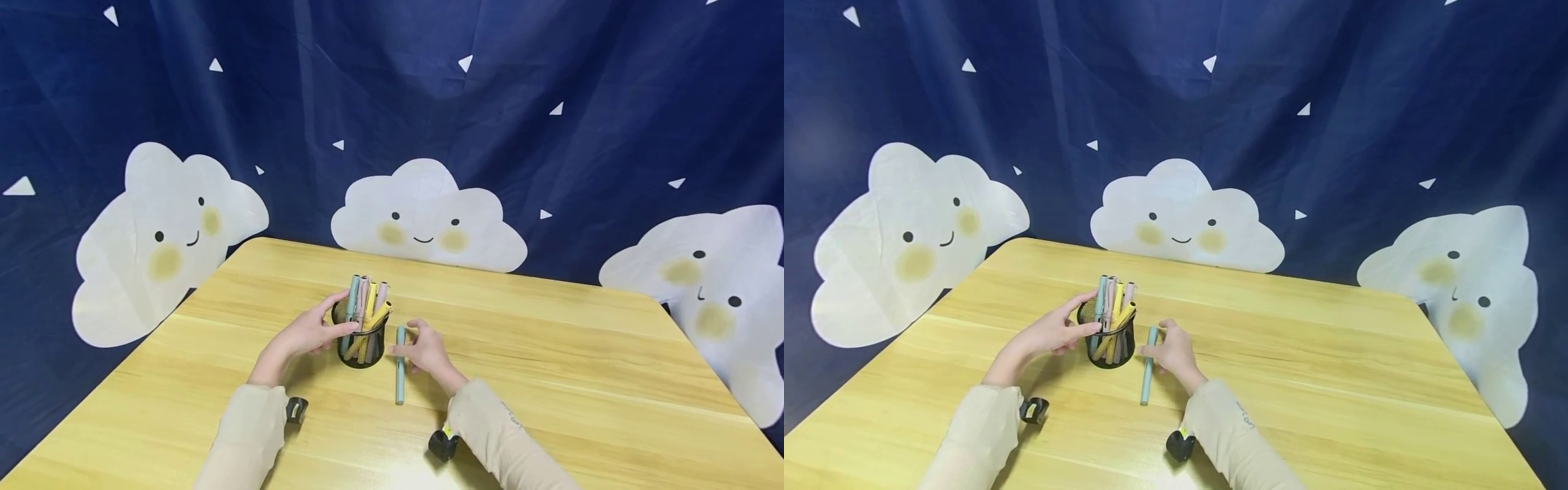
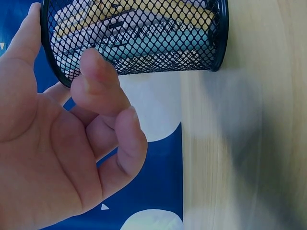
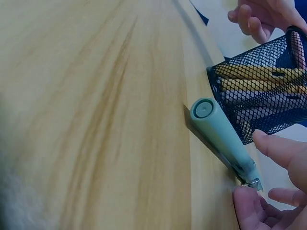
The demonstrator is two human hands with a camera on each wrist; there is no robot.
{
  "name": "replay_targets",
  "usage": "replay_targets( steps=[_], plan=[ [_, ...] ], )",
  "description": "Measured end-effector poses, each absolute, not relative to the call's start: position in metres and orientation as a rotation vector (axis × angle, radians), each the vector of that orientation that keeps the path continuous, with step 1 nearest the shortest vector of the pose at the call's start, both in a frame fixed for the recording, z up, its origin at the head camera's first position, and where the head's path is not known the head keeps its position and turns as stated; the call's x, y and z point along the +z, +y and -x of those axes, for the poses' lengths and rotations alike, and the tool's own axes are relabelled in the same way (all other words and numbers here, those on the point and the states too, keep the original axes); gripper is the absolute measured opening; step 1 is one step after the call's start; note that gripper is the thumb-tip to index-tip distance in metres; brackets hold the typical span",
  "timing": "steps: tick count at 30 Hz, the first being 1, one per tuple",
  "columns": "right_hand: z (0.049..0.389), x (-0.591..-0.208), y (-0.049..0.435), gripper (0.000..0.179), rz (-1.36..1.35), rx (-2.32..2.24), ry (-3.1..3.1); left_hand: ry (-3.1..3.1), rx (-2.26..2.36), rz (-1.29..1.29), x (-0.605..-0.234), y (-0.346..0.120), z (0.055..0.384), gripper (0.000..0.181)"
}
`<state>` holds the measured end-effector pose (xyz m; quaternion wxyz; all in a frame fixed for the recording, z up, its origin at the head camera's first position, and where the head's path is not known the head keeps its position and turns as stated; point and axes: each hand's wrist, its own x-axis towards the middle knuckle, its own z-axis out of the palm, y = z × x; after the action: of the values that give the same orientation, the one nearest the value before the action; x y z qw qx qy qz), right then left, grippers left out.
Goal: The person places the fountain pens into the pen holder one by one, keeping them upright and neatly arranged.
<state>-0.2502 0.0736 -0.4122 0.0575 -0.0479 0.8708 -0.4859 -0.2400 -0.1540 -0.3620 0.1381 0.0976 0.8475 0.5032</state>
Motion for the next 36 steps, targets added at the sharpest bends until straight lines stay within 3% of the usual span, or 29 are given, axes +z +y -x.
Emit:
replay_targets(
  steps=[8, 36],
  plan=[
    [0.2514, -0.4101, 0.0687, 0.075, 0.149, -1.419, 2.681, 2.45, 1.459, -0.271, -0.3606, -0.1552, 0.2395, 0.079],
    [0.252, -0.411, 0.0714, 0.055, 0.084, -1.341, 2.719, 2.445, 1.456, -0.267, -0.3604, -0.1522, 0.2401, 0.077]
  ],
)
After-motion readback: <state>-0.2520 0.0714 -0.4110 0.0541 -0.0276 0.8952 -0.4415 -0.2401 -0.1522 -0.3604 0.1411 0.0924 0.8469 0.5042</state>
